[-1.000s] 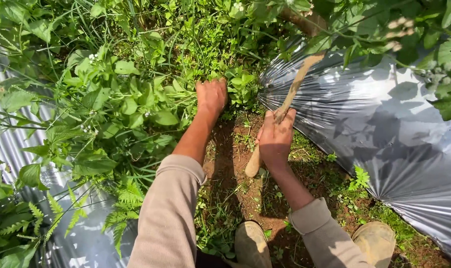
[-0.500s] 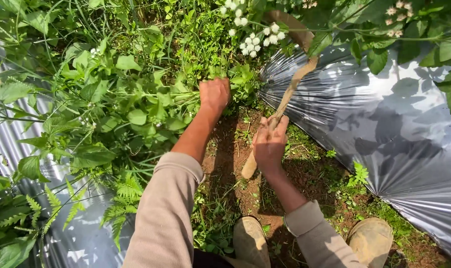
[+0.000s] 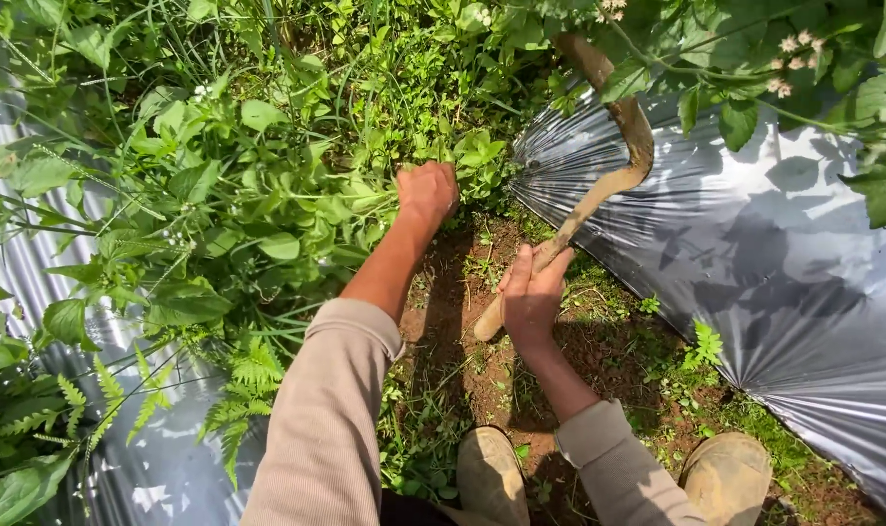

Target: Weeding a garden bed using a hand hoe and pulling weeds by hand

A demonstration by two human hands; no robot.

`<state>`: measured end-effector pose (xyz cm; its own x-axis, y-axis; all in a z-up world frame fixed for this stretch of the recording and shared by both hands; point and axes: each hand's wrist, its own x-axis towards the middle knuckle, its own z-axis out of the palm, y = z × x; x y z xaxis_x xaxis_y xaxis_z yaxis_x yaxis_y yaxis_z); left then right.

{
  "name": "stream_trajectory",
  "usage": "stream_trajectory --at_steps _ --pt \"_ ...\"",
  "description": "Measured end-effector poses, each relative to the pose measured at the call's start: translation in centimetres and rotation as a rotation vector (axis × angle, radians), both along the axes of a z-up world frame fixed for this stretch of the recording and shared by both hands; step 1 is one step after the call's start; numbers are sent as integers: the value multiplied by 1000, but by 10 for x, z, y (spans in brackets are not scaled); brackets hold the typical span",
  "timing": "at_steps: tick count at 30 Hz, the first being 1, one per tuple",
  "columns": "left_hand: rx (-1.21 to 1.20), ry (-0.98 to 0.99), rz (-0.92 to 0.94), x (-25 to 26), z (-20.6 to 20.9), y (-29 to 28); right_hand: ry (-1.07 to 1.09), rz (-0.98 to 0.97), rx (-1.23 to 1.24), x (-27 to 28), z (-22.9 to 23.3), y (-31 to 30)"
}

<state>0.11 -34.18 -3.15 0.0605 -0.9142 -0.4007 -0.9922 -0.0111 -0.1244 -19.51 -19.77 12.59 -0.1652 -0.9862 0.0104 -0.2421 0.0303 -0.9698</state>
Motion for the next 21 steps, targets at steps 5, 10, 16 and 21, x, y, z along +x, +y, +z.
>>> stream_trajectory --at_steps 5,10,16,21 --pt "-9 -81 -84 -6 24 1 185 213 511 -10 -15 -11" --pt "20 -66 -49 -13 43 4 -9 113 17 -10 19 -13" --pt "4 -40 -31 -17 29 2 16 114 384 -10 -51 -7" --pt "39 -16 -11 -7 -14 -9 48 153 197 -11 7 -7"
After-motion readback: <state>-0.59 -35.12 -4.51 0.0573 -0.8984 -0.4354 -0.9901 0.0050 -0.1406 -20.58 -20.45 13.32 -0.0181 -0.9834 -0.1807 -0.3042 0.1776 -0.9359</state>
